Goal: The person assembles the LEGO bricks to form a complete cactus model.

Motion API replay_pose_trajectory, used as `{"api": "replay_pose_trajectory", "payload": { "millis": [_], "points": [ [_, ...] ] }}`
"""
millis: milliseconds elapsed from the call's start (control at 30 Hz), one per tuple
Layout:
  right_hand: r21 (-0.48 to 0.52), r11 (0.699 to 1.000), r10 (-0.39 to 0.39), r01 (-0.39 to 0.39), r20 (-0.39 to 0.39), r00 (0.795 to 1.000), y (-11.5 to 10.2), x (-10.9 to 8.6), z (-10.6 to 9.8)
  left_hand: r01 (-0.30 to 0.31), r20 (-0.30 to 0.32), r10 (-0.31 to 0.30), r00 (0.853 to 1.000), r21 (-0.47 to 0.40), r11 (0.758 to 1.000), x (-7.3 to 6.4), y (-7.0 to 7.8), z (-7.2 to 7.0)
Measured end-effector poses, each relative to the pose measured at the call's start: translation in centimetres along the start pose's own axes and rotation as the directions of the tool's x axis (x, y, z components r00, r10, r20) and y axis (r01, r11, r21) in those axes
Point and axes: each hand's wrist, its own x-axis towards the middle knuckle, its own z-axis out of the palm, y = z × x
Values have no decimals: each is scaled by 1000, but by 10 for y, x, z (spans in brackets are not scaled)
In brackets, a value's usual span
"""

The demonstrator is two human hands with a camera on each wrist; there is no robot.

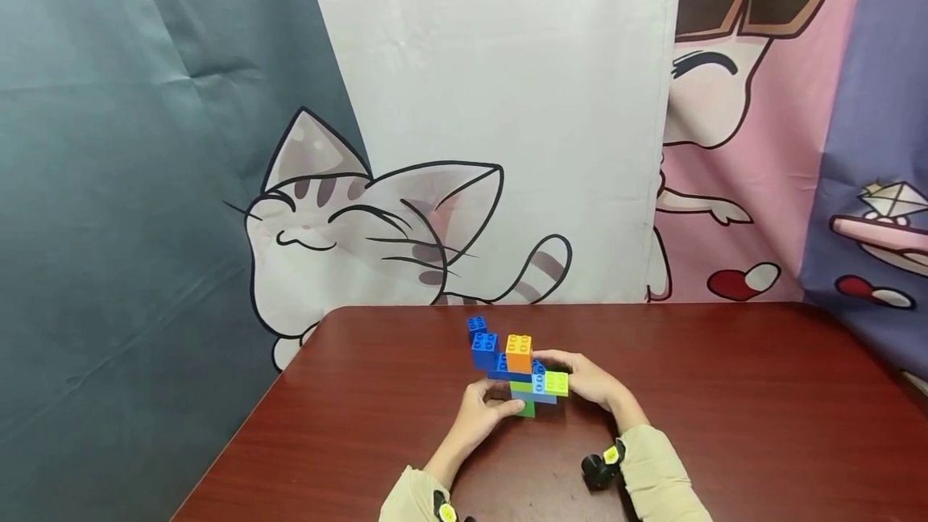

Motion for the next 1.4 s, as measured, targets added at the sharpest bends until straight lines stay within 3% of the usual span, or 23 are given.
{"api": "replay_pose_trajectory", "payload": {
  "millis": [200,367,567,867,1033,1267,1400],
  "points": [
    [14,1000,21,-20,-53,998,0,1,1,8,-6,-8,1000,10,1000,1,0,-2],
    [22,999,36,-33,-149,988,2,-1,0,5,-3,-5,1000,35,999,0,0,-1],
    [90,996,47,-28,-214,976,2,-3,-2,3,-9,-3,1000,17,1000,2,1,1],
    [216,974,131,-73,-263,956,-1,-6,0,2,-7,-1,1000,35,999,2,0,0],
    [393,918,167,-50,-270,948,-2,-11,-2,8,-16,-8,1000,28,1000,0,3,0],
    [645,757,152,105,-330,932,-12,-26,4,20,-21,-20,1000,3,1000,-1,4,0],
    [673,722,124,159,-352,928,-16,-33,8,26,-20,-26,999,10,1000,0,2,0]
  ]
}}
